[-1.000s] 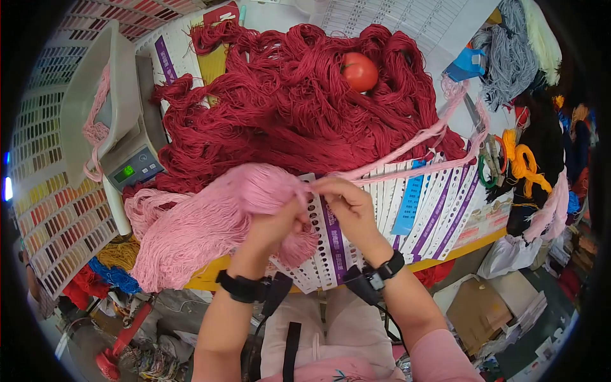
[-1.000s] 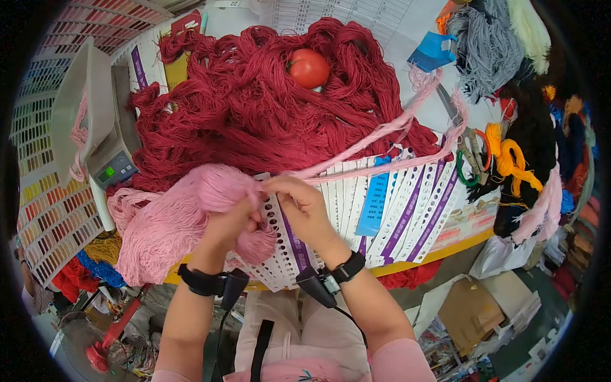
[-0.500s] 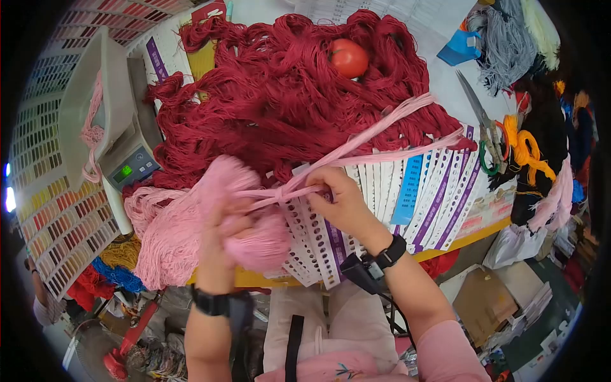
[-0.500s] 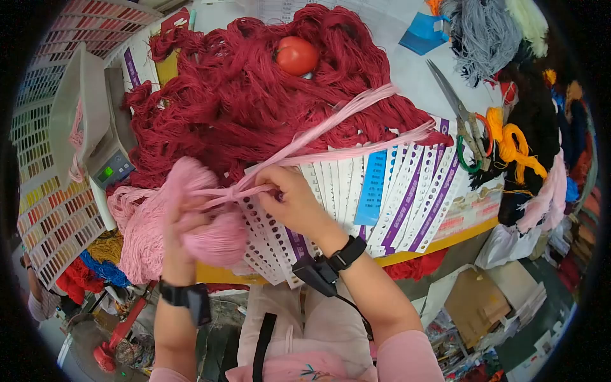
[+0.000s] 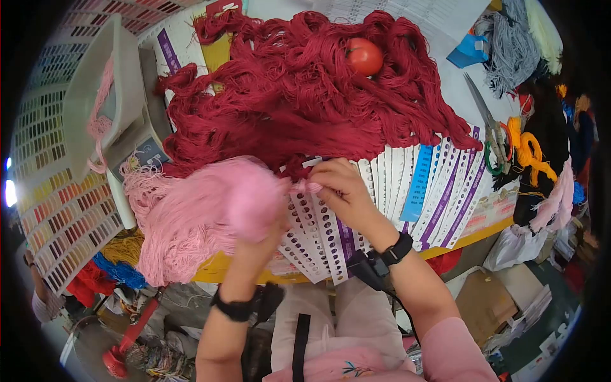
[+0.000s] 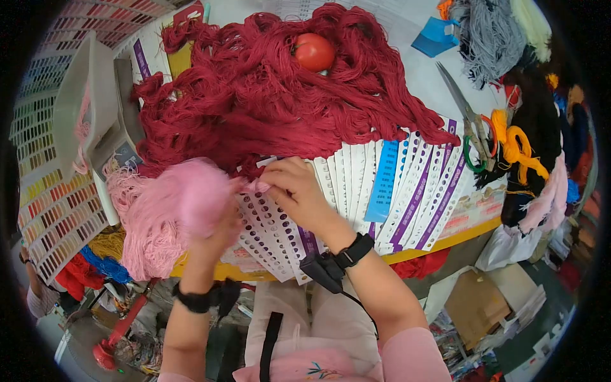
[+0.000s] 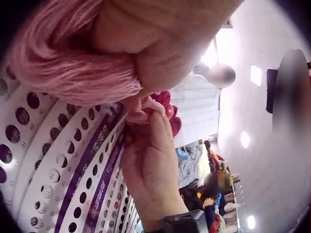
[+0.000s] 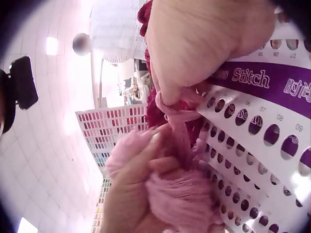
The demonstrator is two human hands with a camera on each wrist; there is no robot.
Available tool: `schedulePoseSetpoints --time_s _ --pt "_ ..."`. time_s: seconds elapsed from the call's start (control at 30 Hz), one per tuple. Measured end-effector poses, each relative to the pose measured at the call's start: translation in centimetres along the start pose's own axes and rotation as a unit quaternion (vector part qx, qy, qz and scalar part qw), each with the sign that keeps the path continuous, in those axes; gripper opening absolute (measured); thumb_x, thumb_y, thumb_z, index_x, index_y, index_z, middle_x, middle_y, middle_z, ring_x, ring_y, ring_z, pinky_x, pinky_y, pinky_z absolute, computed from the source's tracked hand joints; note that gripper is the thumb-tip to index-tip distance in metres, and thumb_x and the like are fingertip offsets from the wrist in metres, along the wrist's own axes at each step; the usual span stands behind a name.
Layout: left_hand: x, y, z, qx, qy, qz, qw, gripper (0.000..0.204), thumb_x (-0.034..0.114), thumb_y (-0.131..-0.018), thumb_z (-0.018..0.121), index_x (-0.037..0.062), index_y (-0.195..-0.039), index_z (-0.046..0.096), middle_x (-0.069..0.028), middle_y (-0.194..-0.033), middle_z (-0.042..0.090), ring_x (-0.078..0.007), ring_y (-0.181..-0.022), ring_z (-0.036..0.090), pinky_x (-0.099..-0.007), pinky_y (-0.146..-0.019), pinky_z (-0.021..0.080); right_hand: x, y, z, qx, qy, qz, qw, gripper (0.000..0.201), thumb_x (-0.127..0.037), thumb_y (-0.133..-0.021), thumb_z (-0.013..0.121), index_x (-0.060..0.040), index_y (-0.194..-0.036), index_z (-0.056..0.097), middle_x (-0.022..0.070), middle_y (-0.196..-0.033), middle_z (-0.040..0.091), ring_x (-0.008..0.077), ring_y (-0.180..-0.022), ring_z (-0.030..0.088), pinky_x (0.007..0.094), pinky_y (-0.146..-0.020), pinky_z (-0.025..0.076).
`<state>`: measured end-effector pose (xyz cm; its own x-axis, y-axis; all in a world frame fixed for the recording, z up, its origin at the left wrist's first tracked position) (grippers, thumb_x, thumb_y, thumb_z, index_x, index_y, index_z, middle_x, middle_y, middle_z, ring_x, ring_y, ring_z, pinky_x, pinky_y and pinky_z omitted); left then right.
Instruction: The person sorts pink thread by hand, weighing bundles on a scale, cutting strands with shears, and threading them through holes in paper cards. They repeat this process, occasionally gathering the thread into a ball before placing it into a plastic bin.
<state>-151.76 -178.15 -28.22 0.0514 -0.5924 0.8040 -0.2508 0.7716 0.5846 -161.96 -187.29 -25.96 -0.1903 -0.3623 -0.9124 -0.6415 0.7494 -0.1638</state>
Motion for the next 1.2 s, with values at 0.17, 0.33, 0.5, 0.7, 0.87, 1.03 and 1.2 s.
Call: schedulePoseSetpoints --time_s 0.17,0.33,0.5,0.7,0.87,1.03,1.2 --pt "-2.4 -3.4 -0.4 0.06 -0.096 0.02 0.993 0.016 0.007 -0.071 0.051 -0.0008 -0.085 0.052 -0.0077 -0.074 0.055 -0.0145 -0.063 0.051 -0.0272 -0.059 0.041 3.0 1.0 0.1 0.0 -0.119 0.169 0.978 0.018 -0.004 -0.064 0.055 -0.0051 -0.082 0.054 0.006 -0.073 0.051 0.0203 -0.066 0.046 0.028 -0.061 0.034" --pt "-3.7 2.4 -10.2 0.084 0.17 -0.214 0.958 0.017 0.009 -0.071 0.055 -0.0004 -0.086 0.054 -0.0033 -0.072 0.054 -0.0063 -0.055 0.048 -0.0167 -0.047 0.037 0.8 0.1 0.9 0.0 0.082 0.08 0.993 0.03 -0.007 -0.057 0.058 -0.0077 -0.086 0.052 0.0051 -0.073 0.049 0.0209 -0.071 0.045 0.031 -0.064 0.031" --pt "2.3 6.4 -20.2 0.227 0.167 -0.115 0.953 0.023 0.016 -0.075 0.053 -0.0004 -0.092 0.051 -0.001 -0.069 0.052 -0.003 -0.05 0.042 -0.0139 -0.046 0.036 0.7 0.2 1.2 0.001 0.134 0.075 0.988 0.034 -0.009 -0.056 0.06 -0.0091 -0.088 0.051 0.0045 -0.081 0.048 0.0215 -0.078 0.044 0.0316 -0.066 0.03" --pt "5.6 10.4 -11.7 0.044 0.324 0.002 0.945 0.045 0.04 -0.075 0.045 -0.0012 -0.095 0.05 -0.0111 -0.09 0.051 -0.012 -0.069 0.049 -0.0247 -0.059 0.042 -1.2 0.3 -0.5 0.028 0.05 0.073 0.996 0.031 -0.005 -0.058 0.059 -0.0063 -0.089 0.05 0.0091 -0.087 0.047 0.0248 -0.081 0.045 0.033 -0.068 0.035" --pt "7.2 6.9 0.9 -0.179 0.624 0.038 0.76 0.03 0.035 -0.078 0.041 0.0085 -0.087 0.053 -0.0178 -0.124 0.024 -0.0316 -0.106 0.032 -0.0387 -0.071 0.041 -3.2 3.5 1.7 -0.043 -0.326 0.315 0.89 0.017 -0.005 -0.073 0.05 0.0 -0.089 0.051 0.0034 -0.072 0.051 0.0103 -0.063 0.05 0.0208 -0.057 0.039" --pt "7.5 6.6 2.0 -0.227 0.661 0.068 0.712 0.017 0.024 -0.079 0.042 0.013 -0.082 0.055 -0.0108 -0.131 0.005 -0.0409 -0.117 0.003 -0.0563 -0.075 0.037 -5.8 6.0 5.4 -0.092 -0.57 0.435 0.691 0.019 -0.011 -0.077 0.044 0.0007 -0.089 0.051 0.0008 -0.066 0.051 0.0059 -0.055 0.046 0.0175 -0.051 0.036" --pt "7.1 7.8 2.7 -0.268 0.63 0.018 0.729 0.019 0.031 -0.077 0.047 0.0171 -0.085 0.057 -0.0105 -0.131 -0.001 -0.0405 -0.115 0.015 -0.0419 -0.056 0.049 -4.6 4.5 4.0 -0.035 -0.567 0.37 0.735 0.028 -0.01 -0.074 0.042 0.0012 -0.098 0.048 0.0037 -0.073 0.053 0.0067 -0.057 0.044 0.0187 -0.05 0.034"
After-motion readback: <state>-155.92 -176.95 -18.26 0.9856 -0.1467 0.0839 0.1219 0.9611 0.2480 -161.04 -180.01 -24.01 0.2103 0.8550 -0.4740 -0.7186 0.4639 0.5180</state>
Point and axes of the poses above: each hand's wrist, its own y-axis away from the middle knuckle, its own z-axis out of the palm, x = y × z, the point moved 10 cm from there along -y, towards the middle knuckle
